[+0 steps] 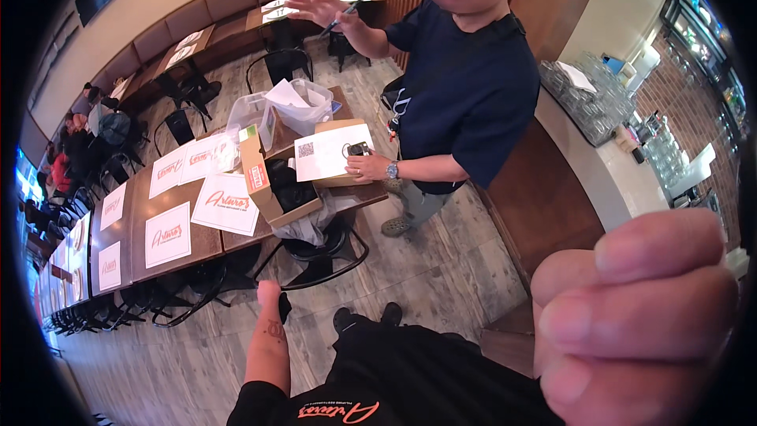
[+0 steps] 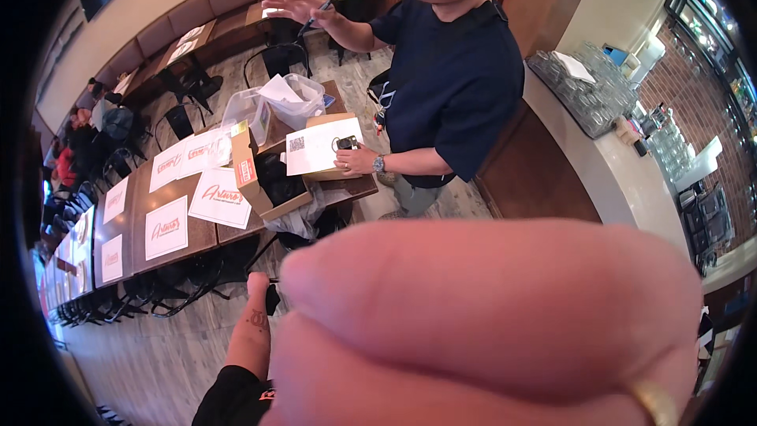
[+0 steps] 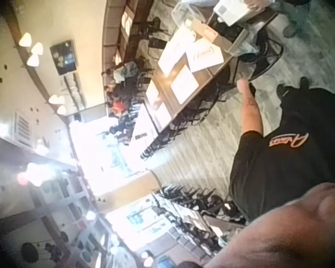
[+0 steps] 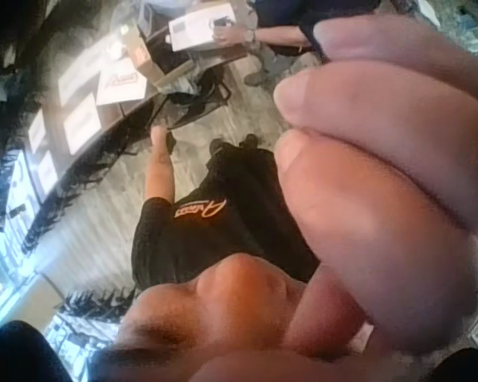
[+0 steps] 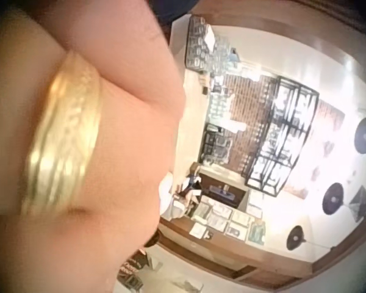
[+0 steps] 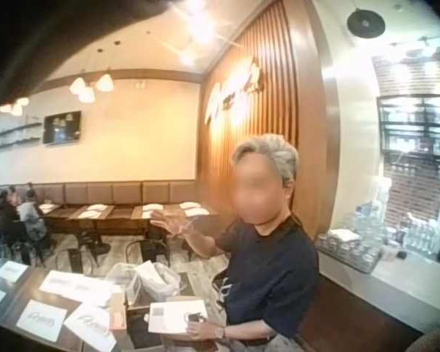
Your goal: The person places items into cardboard boxes and a plastic container on a restaurant table, using a pen to write on labels and papers. They handle a green-capped container and various papers while interacting with another individual.
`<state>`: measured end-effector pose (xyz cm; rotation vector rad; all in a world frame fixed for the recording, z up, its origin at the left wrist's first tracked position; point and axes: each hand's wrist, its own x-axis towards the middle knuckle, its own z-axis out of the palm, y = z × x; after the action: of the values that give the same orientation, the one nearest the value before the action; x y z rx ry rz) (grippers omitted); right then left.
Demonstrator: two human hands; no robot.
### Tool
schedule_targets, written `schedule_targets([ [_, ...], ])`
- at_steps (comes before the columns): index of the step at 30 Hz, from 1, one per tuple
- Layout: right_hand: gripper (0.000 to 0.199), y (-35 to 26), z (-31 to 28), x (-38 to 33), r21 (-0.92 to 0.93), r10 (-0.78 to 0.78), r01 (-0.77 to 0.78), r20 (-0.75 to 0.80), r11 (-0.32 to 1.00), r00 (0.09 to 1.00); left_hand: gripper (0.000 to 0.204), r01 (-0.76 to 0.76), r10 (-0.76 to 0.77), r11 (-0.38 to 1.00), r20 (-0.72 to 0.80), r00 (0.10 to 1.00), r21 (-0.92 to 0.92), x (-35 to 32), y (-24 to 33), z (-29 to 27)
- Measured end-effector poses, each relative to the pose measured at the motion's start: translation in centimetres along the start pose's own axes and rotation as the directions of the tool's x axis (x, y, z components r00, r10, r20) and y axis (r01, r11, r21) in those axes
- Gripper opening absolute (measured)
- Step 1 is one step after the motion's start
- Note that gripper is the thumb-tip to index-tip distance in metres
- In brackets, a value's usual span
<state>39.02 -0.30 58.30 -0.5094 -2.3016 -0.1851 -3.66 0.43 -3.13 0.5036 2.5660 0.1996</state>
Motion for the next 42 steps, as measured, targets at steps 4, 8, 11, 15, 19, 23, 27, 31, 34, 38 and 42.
schedule_targets([
  [4, 0.008, -0.3, 0.5, -0.8, 0.011, 0.036, -0.036, -0.032, 0.999, 0.999, 0.035, -0.052, 0.049, 0.995, -0.038, 0.998, -0.08, 0.9, 0.9, 1.6],
  [8, 0.018, 3.2, 7.3, -3.9, 0.302, -0.033, 0.113, -0.259, 0.946, 0.965, 0.035, -0.022, 0.021, 0.999, -0.029, 0.999, -0.04, 1.7, -2.9, 1.9],
  [11, 0.013, 6.3, 13.0, -8.0, 0.395, 0.094, -0.1, 0.034, 0.913, 0.995, 0.035, 0.079, -0.083, 0.99, -0.026, 0.996, -0.119, -2.2, -2.5, -1.9],
  [15, 0.01, 8.7, 21.2, -14.6, 0.415, 0.336, -0.484, 0.381, 0.771, 0.861, 0.031, 0.04, -0.046, 0.994, -0.058, 0.997, -0.1, -1.8, -2.6, -1.6],
  [19, 0.012, 12.0, 31.4, -25.9, 0.259, 0.42, -0.68, 0.622, 0.686, 0.661, 0.031, 0.071, -0.075, 0.99, -0.033, 0.997, -0.118, -1.4, -1.9, -2.1],
  [23, 0.012, 12.4, 36.8, -35.8, 0.097, 0.403, -0.845, 0.847, 0.525, 0.348, 0.031, 0.133, -0.136, 0.986, -0.026, 0.99, -0.104, -1.6, -2.2, -2.4],
  [27, 0.011, 12.2, 40.7, -48.1, 0.095, 0.369, -0.911, 0.894, 0.4, 0.256, 0.032, 0.141, -0.144, 0.984, -0.019, 0.989, -0.111, -1.8, -1.2, -2.5],
  [31, 0.012, 10.0, 42.3, -56.3, -0.009, 0.361, -0.997, 0.932, 0.079, 0.02, 0.034, 0.122, -0.123, 0.986, -0.001, 0.992, -0.117, -2.6, -0.6, -2.4],
  [34, 0.013, 7.7, 42.3, -55.6, -0.046, 0.325, -0.999, 0.944, -0.016, -0.049, 0.032, 0.128, -0.132, 0.989, -0.047, 0.99, -0.077, -2.4, -1.8, -2.4],
  [38, 0.016, 6.8, 42.2, -54.4, -0.133, 0.28, -0.989, 0.949, -0.065, -0.146, 0.032, 0.138, -0.143, 0.986, -0.048, 0.989, -0.089, -1.6, -2.3, -1.9],
  [42, 0.016, 7.0, 42.7, -54.0, -0.12, 0.303, -0.972, 0.936, -0.2, -0.178, 0.032, 0.152, -0.157, 0.984, -0.046, 0.987, -0.094, -1.1, -1.9, -1.6],
])
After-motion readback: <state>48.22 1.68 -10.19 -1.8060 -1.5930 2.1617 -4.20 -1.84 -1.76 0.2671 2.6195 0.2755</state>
